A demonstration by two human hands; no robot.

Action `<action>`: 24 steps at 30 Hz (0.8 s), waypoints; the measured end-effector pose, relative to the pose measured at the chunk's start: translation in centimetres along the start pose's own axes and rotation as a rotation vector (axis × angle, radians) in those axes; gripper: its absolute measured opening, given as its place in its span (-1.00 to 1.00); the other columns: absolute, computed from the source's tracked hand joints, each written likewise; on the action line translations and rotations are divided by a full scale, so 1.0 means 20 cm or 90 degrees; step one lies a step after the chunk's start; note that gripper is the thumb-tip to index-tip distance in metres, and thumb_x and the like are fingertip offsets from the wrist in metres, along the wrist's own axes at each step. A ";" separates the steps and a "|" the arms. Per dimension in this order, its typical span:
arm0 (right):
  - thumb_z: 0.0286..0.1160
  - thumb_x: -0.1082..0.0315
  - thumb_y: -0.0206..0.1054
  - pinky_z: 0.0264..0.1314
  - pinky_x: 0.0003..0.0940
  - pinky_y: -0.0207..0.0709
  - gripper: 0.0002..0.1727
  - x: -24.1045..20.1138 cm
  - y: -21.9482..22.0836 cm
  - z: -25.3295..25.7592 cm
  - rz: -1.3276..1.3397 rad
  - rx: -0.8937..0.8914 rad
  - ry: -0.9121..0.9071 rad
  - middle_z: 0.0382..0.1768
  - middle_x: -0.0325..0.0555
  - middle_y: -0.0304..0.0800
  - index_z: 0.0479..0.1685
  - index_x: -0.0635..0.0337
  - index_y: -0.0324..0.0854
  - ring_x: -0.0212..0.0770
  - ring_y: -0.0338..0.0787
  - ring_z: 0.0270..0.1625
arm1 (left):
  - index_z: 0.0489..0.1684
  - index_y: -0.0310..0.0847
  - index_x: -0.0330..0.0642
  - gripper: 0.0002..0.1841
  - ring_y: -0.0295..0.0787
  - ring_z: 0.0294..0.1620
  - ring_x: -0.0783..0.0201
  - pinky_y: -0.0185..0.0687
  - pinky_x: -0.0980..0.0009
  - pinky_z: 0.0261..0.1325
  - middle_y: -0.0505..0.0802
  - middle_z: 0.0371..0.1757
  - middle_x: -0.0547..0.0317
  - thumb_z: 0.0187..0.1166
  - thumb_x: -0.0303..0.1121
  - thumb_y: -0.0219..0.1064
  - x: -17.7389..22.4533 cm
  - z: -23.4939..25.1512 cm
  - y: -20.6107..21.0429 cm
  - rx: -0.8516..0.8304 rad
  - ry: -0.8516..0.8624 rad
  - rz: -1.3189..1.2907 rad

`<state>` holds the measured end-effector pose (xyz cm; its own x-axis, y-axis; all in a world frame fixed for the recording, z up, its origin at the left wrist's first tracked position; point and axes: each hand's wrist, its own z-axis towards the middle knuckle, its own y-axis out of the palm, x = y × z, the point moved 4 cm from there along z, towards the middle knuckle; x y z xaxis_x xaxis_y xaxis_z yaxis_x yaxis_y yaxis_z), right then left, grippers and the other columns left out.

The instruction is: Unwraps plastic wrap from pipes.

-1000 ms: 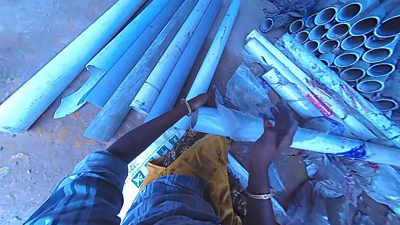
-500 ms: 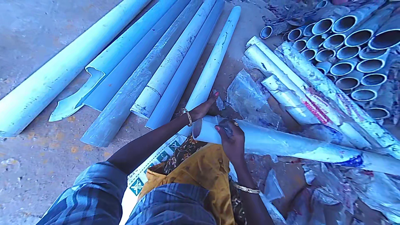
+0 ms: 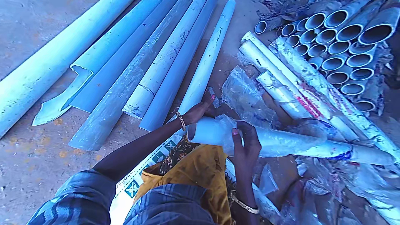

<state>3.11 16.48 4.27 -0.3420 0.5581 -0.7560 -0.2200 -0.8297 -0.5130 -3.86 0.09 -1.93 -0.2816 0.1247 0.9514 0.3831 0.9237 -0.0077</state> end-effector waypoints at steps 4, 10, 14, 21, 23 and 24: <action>0.26 -0.09 0.50 0.30 0.39 0.43 -0.25 -0.03 0.07 -0.09 -0.292 -0.068 -0.046 -0.14 0.36 0.82 0.11 0.56 0.72 0.34 0.80 -0.02 | 0.08 0.76 -0.41 -0.12 0.74 0.31 0.07 0.46 0.01 0.50 0.87 0.14 -0.16 0.89 0.06 -0.57 -0.01 -0.02 0.00 0.010 0.054 0.079; 0.31 0.38 0.41 -0.43 -0.20 0.58 -0.76 -0.04 0.03 -0.21 -0.340 0.069 -0.070 -0.66 0.01 0.60 -0.62 0.35 0.64 -0.05 0.70 -0.56 | 0.68 0.29 -0.46 -0.32 0.35 0.69 -0.29 0.20 -0.15 0.69 0.49 0.62 -0.48 0.70 -0.11 0.14 -0.05 -0.32 0.10 0.441 0.179 0.164; 0.38 0.30 0.36 -0.58 -0.17 0.49 -0.72 -0.05 0.01 -0.26 -0.352 0.053 -0.017 -0.72 -0.01 0.59 -0.57 0.34 0.69 -0.04 0.71 -0.62 | 0.42 0.42 -0.71 -0.41 0.56 0.53 0.26 0.40 0.44 0.55 0.65 0.43 -0.39 0.61 -0.26 0.23 -0.26 -0.58 0.35 0.544 0.224 -0.013; 0.32 0.47 0.38 0.21 0.11 0.65 -0.88 -0.12 -0.04 -0.32 -0.355 -0.109 0.018 -0.61 0.10 0.76 -0.43 0.39 0.75 0.11 0.88 -0.41 | -0.51 0.55 -0.16 -0.74 0.67 -0.51 0.88 0.64 0.80 -0.33 0.68 -0.60 0.74 0.69 -0.52 0.17 -0.13 -0.41 0.39 0.584 0.277 -0.142; 0.26 0.48 0.42 0.18 0.07 0.62 -0.91 -0.14 -0.04 -0.33 -0.362 -0.100 0.001 -0.64 0.05 0.74 -0.47 0.35 0.74 0.05 0.85 -0.46 | -0.50 0.55 -0.21 -0.74 0.66 -0.49 0.91 0.63 0.82 -0.30 0.67 -0.59 0.72 0.69 -0.53 0.14 -0.11 -0.43 0.38 0.556 0.286 -0.128; 0.23 0.49 0.44 0.11 0.03 0.62 -0.92 -0.17 -0.04 -0.34 -0.359 -0.093 -0.015 -0.66 0.03 0.73 -0.49 0.34 0.74 0.02 0.83 -0.48 | -0.50 0.54 -0.19 -0.74 0.65 -0.49 0.92 0.63 0.83 -0.31 0.66 -0.59 0.73 0.69 -0.53 0.14 -0.10 -0.45 0.37 0.547 0.282 -0.127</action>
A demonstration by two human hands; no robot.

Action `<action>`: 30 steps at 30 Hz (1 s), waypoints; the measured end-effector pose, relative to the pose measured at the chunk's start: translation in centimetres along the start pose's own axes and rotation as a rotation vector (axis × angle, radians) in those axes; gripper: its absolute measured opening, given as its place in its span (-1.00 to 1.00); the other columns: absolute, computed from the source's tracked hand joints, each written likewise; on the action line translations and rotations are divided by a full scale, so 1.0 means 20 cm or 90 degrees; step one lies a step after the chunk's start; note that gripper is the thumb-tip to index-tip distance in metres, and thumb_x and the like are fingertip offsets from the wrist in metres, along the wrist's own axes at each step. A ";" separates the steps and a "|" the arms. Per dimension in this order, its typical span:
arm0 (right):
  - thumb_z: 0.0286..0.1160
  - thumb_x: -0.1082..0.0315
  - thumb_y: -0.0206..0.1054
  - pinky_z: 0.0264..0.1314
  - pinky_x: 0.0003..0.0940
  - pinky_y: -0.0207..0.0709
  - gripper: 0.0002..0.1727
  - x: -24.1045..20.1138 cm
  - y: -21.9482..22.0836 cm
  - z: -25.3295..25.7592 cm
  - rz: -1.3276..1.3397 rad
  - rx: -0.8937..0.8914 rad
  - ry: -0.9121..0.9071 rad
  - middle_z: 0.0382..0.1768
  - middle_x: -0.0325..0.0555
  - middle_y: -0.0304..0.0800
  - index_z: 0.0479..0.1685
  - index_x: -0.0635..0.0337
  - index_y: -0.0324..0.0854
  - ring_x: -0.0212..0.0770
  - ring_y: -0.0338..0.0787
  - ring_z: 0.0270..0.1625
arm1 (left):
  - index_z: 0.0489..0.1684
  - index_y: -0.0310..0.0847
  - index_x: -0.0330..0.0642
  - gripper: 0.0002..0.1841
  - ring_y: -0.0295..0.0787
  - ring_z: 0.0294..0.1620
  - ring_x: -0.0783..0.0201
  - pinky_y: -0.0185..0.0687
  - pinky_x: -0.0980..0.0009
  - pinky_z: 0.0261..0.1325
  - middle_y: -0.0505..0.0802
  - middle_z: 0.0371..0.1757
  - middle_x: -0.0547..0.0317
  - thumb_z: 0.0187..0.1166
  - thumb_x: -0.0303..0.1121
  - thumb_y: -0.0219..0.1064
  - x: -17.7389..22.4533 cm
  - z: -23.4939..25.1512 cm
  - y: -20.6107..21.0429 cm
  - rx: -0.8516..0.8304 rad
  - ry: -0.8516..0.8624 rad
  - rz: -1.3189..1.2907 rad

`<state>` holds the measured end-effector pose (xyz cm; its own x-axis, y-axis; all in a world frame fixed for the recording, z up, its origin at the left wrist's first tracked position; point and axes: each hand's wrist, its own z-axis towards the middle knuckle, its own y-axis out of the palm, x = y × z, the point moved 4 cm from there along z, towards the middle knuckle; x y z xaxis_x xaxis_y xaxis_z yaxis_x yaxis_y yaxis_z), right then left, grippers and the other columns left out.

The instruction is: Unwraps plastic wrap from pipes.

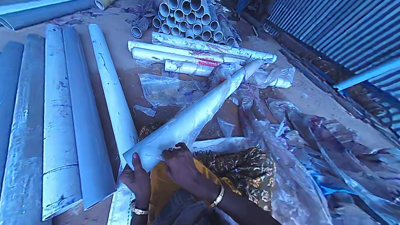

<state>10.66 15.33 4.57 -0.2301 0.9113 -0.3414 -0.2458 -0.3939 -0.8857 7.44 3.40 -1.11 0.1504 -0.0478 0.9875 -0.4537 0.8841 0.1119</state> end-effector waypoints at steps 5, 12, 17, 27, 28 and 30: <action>0.13 0.47 0.48 -0.20 -0.13 0.55 -0.95 -0.19 -0.11 0.02 0.052 -0.014 -0.102 -0.68 -0.05 0.69 -0.50 0.26 0.73 -0.07 0.76 -0.54 | -0.47 0.58 -0.13 -0.75 0.71 -0.38 0.92 0.67 0.80 -0.18 0.74 -0.50 0.80 0.57 -0.63 0.10 0.16 0.08 -0.18 0.001 0.105 -0.016; 0.66 0.38 0.20 -0.21 0.03 0.54 -0.67 -0.20 -0.02 0.21 0.171 -0.225 -0.072 -0.48 0.21 0.75 -0.38 0.46 0.71 0.17 0.83 -0.28 | -0.56 0.57 -0.17 -0.76 0.69 -0.48 0.91 0.64 0.82 -0.31 0.73 -0.59 0.76 0.55 -0.60 0.15 -0.01 0.26 -0.30 0.026 0.150 0.035; 0.55 0.31 0.25 -0.47 -0.48 0.39 -0.65 0.16 -0.17 0.13 0.156 -0.005 -0.056 -0.72 -0.07 0.56 -0.54 0.38 0.68 -0.33 0.57 -0.60 | -0.69 0.56 -0.37 -0.71 0.65 -0.50 0.91 0.56 0.85 -0.34 0.71 -0.66 0.57 0.54 -0.54 0.19 -0.19 0.30 -0.28 0.038 0.216 0.061; 0.55 0.35 0.27 -0.33 -0.88 0.53 -0.82 0.75 -0.66 0.20 0.267 0.039 0.210 -0.54 -0.80 0.66 -0.43 -0.11 0.62 -0.91 0.64 -0.42 | -0.75 0.47 -0.28 -0.61 0.63 -0.45 0.95 0.53 0.88 -0.29 0.66 -0.66 0.62 0.62 -0.41 0.17 -0.20 0.25 -0.29 0.024 0.263 0.128; 0.55 0.37 0.26 -0.30 -0.84 0.59 -0.81 0.83 -0.73 0.22 0.264 0.053 0.236 -0.53 -0.78 0.70 -0.41 -0.12 0.63 -0.87 0.69 -0.40 | -0.74 0.48 -0.29 -0.62 0.63 -0.45 0.96 0.53 0.88 -0.28 0.66 -0.65 0.62 0.62 -0.41 0.16 -0.20 0.25 -0.30 0.018 0.264 0.136; 0.53 0.41 0.26 -0.29 -0.81 0.61 -0.81 1.02 -0.84 0.25 0.244 0.080 0.288 -0.55 -0.75 0.70 -0.41 -0.12 0.61 -0.83 0.70 -0.42 | -0.71 0.48 -0.33 -0.57 0.64 -0.40 0.98 0.54 0.89 -0.23 0.68 -0.62 0.58 0.69 -0.32 0.15 -0.20 0.24 -0.30 -0.001 0.280 0.156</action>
<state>5.32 39.92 14.11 0.0923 0.6510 -0.7534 -0.3407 -0.6903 -0.6383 5.39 -4.01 -5.30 0.3960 0.3621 0.8439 -0.5214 0.8451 -0.1180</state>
